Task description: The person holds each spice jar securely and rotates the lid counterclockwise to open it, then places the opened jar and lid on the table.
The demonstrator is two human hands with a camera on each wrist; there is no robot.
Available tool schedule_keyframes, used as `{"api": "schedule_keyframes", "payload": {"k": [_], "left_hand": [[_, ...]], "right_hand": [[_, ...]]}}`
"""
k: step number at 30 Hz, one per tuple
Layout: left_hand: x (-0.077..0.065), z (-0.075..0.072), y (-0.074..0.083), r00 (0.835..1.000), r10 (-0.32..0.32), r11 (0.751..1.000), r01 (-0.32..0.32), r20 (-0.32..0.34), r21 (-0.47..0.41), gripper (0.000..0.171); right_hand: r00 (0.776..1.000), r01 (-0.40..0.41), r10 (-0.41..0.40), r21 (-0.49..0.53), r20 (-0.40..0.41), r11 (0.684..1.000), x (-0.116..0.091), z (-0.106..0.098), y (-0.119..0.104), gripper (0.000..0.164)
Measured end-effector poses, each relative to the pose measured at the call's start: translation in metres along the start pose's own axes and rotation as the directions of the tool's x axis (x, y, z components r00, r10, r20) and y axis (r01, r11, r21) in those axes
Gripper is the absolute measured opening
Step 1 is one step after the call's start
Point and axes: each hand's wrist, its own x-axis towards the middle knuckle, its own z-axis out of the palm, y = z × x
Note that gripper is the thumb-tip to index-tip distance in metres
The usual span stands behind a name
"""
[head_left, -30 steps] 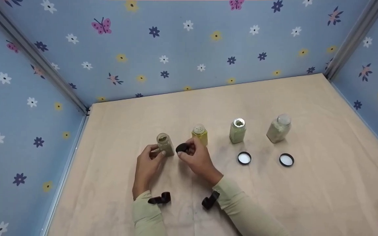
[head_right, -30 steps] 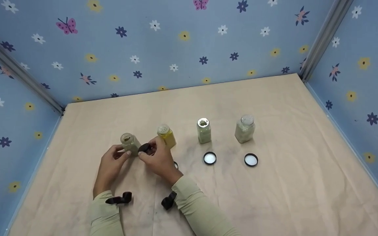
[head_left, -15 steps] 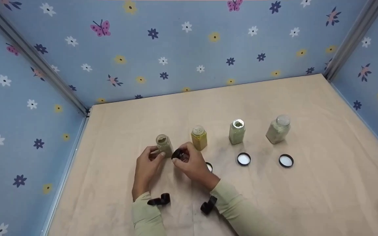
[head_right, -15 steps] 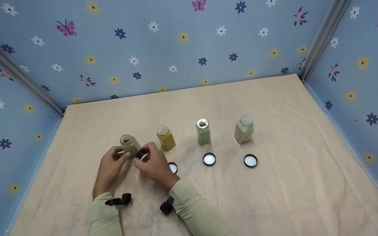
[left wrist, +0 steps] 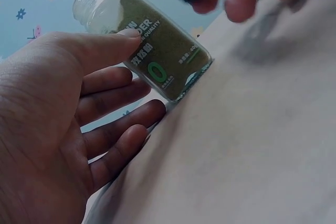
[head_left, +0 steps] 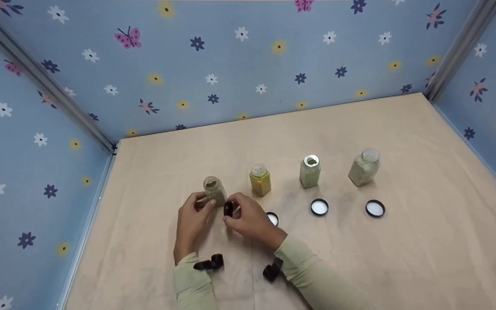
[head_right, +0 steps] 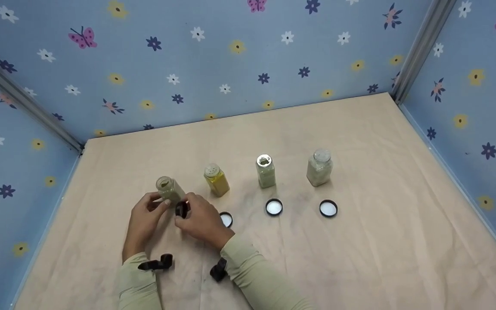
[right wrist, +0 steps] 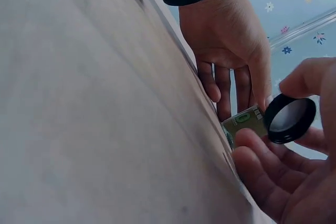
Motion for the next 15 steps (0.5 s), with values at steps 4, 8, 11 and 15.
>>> {"api": "schedule_keyframes", "payload": {"k": [4,8,11,15], "left_hand": [[-0.0012,0.0002,-0.0001,1.0,0.001,1.0,-0.001,-0.002,0.011,0.037],[-0.0015,-0.0005,0.0006,1.0,-0.006,1.0,0.006,-0.001,0.025,0.038],[-0.0017,-0.0013,0.0014,1.0,-0.023,0.999,0.023,0.007,0.028,0.038],[-0.0016,-0.0011,0.0012,0.999,-0.029,0.999,0.028,0.022,0.028,0.041]], "right_hand": [[1.0,-0.002,0.004,-0.108,0.019,0.994,-0.0001,0.0003,0.0013,0.039],[0.999,0.001,0.007,-0.17,0.045,0.985,0.0,0.0011,0.0014,0.042],[0.998,0.0,0.012,-0.188,0.064,0.982,-0.0002,0.0018,0.0006,0.043],[0.997,-0.006,0.024,-0.229,0.079,0.973,-0.0016,0.0022,-0.0012,0.046]]}}
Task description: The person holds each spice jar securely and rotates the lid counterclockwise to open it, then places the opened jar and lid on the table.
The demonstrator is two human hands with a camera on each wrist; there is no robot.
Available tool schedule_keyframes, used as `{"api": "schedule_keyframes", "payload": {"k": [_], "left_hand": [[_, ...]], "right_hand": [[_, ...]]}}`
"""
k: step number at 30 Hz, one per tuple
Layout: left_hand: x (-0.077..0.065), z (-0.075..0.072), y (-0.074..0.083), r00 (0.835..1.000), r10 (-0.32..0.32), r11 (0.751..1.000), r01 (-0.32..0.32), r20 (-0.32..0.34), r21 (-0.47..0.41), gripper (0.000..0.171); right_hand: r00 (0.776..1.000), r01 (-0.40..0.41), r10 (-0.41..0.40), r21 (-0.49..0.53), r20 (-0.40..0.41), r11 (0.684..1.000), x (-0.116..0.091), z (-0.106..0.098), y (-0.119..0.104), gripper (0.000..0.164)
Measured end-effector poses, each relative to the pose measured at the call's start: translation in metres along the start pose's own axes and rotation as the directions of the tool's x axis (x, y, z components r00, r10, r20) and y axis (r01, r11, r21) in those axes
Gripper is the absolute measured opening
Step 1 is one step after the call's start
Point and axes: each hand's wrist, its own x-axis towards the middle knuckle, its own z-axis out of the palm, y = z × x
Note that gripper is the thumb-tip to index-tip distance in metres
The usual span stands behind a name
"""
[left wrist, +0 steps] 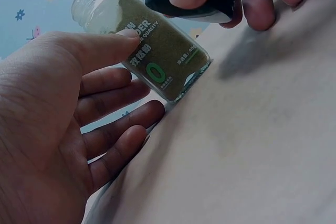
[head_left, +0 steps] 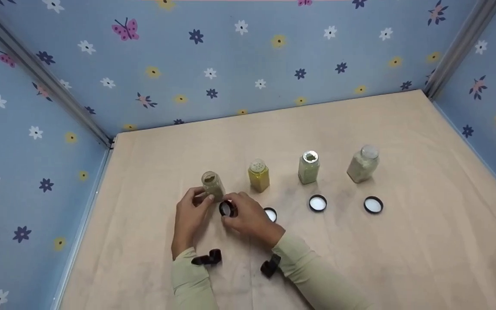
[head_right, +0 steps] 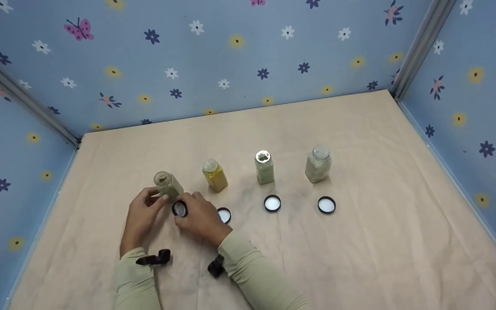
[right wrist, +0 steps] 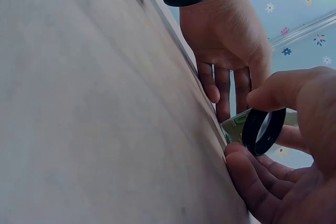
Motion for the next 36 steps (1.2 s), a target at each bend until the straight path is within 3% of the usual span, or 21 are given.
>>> {"api": "schedule_keyframes", "payload": {"k": [13,20,28,36], "left_hand": [[0.0003,-0.0001,-0.0005,1.0,0.011,0.999,-0.011,0.005,-0.031,0.04],[0.0006,0.0022,-0.0031,1.0,0.02,1.0,-0.02,0.004,-0.014,0.04],[0.0031,0.0038,0.0007,0.999,0.03,0.999,-0.03,0.01,-0.017,0.04],[0.0001,-0.004,-0.002,1.0,0.02,0.999,-0.02,0.007,-0.026,0.04]], "right_hand": [[0.997,0.023,-0.008,-0.176,0.083,0.984,-0.003,0.0029,-0.0057,0.051],[0.995,0.073,-0.058,-0.191,0.081,0.979,-0.0047,0.0046,-0.0025,0.05],[0.995,0.055,-0.041,-0.169,0.087,0.984,-0.0043,0.0013,-0.0005,0.053],[0.993,0.074,-0.058,-0.154,0.102,0.985,-0.0045,0.0052,-0.0069,0.049]]}}
